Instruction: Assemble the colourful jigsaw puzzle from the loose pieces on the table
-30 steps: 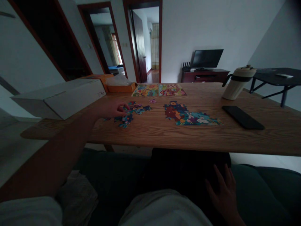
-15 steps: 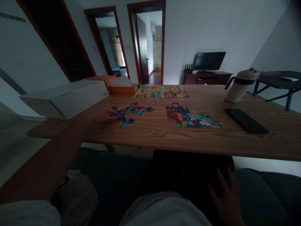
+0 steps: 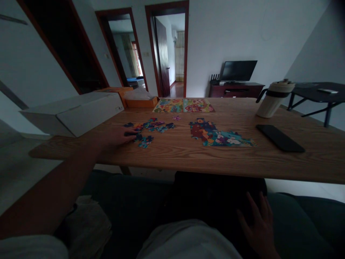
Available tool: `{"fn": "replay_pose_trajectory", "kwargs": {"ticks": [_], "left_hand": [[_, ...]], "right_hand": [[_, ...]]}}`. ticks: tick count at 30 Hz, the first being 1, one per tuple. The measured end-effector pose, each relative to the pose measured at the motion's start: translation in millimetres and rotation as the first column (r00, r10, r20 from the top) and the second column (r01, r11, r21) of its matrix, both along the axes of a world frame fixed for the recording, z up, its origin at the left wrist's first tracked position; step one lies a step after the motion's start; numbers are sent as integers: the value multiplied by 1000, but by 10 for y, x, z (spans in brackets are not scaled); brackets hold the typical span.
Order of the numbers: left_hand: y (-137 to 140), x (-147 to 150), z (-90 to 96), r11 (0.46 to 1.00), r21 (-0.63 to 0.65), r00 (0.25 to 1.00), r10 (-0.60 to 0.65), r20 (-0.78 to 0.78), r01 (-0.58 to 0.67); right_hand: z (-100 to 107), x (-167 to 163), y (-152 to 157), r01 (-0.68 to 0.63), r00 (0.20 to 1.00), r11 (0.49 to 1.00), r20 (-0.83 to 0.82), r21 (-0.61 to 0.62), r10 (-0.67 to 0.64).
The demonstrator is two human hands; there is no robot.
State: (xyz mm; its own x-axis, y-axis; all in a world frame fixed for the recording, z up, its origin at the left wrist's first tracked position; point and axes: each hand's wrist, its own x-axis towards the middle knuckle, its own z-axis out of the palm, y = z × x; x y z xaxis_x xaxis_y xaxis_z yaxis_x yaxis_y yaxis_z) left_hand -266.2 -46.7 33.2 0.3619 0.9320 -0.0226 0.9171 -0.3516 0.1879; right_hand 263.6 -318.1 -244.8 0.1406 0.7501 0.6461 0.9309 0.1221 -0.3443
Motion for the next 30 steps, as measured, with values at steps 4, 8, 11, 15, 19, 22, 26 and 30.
{"fn": "replay_pose_trajectory", "kwargs": {"ticks": [4, 8, 11, 15, 19, 22, 26, 30], "left_hand": [[-125, -106, 48, 1000, -4, 999, 16, -45, -16], [-117, -257, 77, 996, -4, 991, 91, -103, -92], [-16, -326, 64, 993, 25, 988, 113, -103, -111], [68, -215, 2, 993, 115, 1000, 10, -23, -7], [2, 48, -38, 997, 36, 998, -60, -35, 61], [-36, 167, 2, 999, -26, 999, -28, -25, 28], [111, 157, 96, 995, -27, 995, 97, 23, -97], [433, 109, 127, 984, 27, 984, 177, 30, -178]], "right_hand": [[35, -39, -4, 6, 1000, 1000, -13, -3, -6], [33, -46, 1, 12, 1000, 1000, -9, 0, -12], [27, -42, 0, 18, 1000, 1000, -14, -3, -18], [13, -26, -1, 12, 1000, 1000, -21, -17, -13], [-4, -8, 8, 11, 1000, 1000, 2, 5, -11], [3, -10, 11, 10, 1000, 1000, -3, 10, -10], [2, -3, 6, 7, 1000, 1000, -4, -2, -7], [-30, 24, 2, 3, 1000, 1000, 8, -26, -3]]}}
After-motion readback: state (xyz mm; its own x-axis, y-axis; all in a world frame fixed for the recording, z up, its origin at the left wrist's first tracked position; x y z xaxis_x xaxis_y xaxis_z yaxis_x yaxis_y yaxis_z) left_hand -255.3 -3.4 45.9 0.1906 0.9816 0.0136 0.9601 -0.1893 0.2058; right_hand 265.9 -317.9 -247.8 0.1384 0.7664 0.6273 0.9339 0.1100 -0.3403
